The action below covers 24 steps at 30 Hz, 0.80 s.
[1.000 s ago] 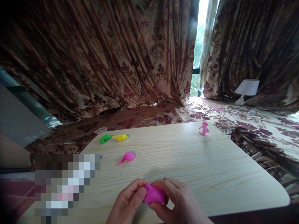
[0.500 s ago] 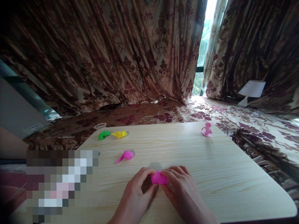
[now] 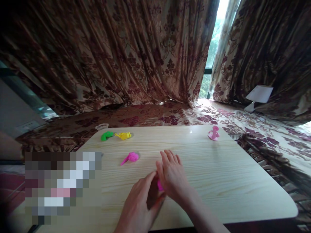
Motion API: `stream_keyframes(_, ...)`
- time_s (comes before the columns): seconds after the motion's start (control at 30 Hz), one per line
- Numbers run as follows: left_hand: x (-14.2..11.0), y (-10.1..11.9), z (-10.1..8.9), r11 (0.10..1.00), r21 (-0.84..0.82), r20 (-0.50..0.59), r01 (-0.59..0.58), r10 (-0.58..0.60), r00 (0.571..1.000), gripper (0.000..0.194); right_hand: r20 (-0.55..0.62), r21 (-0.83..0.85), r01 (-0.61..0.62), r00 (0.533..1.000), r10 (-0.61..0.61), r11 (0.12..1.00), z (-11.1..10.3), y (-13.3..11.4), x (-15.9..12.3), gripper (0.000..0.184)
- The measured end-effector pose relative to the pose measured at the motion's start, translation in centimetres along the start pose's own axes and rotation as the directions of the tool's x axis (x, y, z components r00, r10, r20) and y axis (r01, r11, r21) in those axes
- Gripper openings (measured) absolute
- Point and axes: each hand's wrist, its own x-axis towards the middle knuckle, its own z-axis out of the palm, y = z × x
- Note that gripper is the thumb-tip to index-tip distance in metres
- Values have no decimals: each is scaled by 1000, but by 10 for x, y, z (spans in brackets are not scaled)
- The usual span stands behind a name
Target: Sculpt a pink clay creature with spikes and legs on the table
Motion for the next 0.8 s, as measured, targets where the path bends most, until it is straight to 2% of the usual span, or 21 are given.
stream_keyframes(0.07, -11, -16, -13, 998, 56, -11, -34, 34, 999, 48, 54, -99, 45, 998, -40, 994, 12, -7, -14, 44)
stream_keyframes(0.17, -21, -41, -32, 992, 116, -76, 43, -34, 997, 40, 137, -151, 204, 973, -184, 967, 15, -13, -38, 48)
stream_keyframes(0.23, -22, -52, -37, 990, 124, -70, 65, -57, 996, 35, 175, -146, 260, 957, -234, 955, 14, -12, -37, 50)
stream_keyframes(0.27, -21, -56, -37, 990, 127, -50, 55, -49, 998, 33, 175, -146, 248, 959, -222, 958, 14, -11, -30, 48)
stream_keyframes(0.37, -20, -58, -33, 988, 154, 14, 15, -18, 1000, 32, 118, -171, 109, 989, -89, 979, 19, -7, -3, 43)
stream_keyframes(0.4, -20, -57, -32, 986, 164, 24, 12, -16, 1000, 32, 106, -174, 97, 991, -79, 980, 21, -7, 1, 43)
stream_keyframes(0.47, -20, -54, -31, 984, 176, 31, 11, -16, 999, 31, 120, -168, 164, 982, -145, 972, 21, -10, -8, 47)
stream_keyframes(0.6, -19, -50, -32, 979, 201, 49, 26, -36, 998, 30, 245, -96, 350, 916, -319, 932, 12, -22, -53, 52)
stream_keyframes(0.67, -19, -48, -32, 976, 216, 57, 32, -45, 997, 30, 256, -90, 327, 921, -295, 941, 11, -25, -55, 50)
stream_keyframes(0.8, -18, -47, -31, 972, 237, 52, 9, -22, 998, 30, 145, -163, 96, 987, -72, 982, 17, -20, -15, 46)
